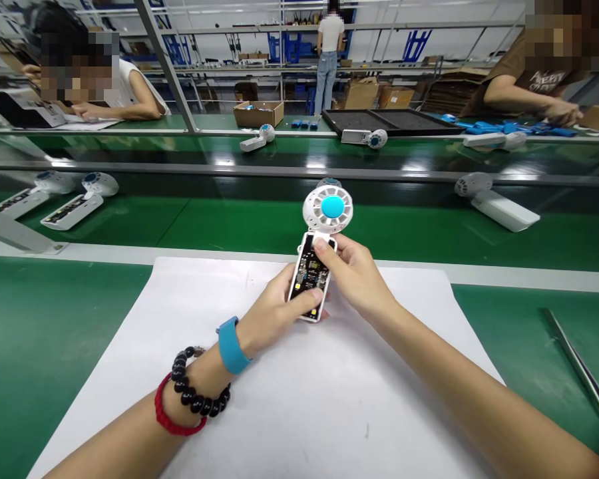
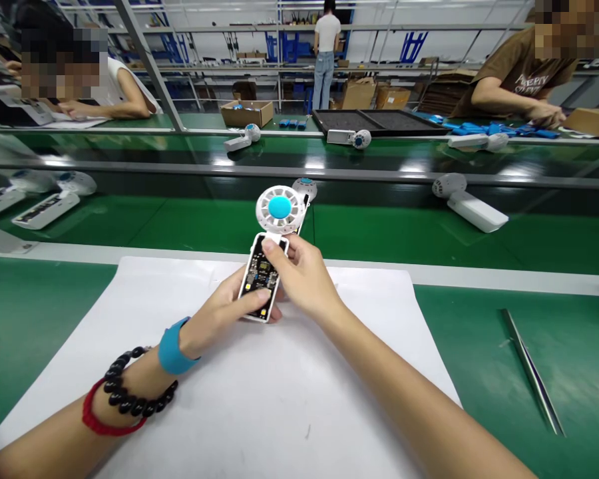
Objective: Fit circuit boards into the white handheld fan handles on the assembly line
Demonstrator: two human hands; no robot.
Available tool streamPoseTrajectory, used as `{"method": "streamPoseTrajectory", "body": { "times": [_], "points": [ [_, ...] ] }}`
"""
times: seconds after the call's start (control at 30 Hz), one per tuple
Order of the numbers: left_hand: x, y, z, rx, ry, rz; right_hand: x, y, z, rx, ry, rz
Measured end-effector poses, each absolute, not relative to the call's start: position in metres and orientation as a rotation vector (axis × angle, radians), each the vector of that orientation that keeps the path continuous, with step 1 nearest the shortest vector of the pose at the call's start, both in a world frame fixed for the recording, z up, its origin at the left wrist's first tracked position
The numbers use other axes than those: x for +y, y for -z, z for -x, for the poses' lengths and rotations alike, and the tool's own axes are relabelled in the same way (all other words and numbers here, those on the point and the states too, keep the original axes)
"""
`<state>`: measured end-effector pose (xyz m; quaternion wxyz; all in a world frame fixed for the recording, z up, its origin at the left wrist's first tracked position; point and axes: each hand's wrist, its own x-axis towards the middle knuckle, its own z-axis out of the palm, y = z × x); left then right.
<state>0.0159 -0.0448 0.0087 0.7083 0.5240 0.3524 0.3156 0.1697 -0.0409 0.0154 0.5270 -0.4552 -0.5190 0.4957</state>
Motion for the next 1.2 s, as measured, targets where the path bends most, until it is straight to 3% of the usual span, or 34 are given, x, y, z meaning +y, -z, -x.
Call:
{"method": "streamPoseTrajectory", "body": {
  "times": [0.2,0.37,0.63,0.93,1.2],
  "points": [
    [-0.039,-0.005,-0.013,0.952,-1.136,-1.190,-0.059,-0.017,-0.154,-1.688,-1.253,1.000],
    [-0.037,-0.007,-0.010,1.019,-1.252,-1.327,-0.069,-0.018,-0.146,-1.740,-1.195,1.172],
    [-0.037,-0.005,-0.015,1.054,-1.291,-1.262,-0.069,-0.017,-0.143,-1.685,-1.177,1.221],
    [-0.029,0.002,-0.013,1.103,-1.288,-0.964,-0.053,-0.015,-0.165,-1.437,-1.794,0.981],
    [-0.030,0.002,-0.013,1.111,-1.235,-1.159,-0.029,-0.026,-0.190,-1.053,-1.586,1.256]
  ]
}}
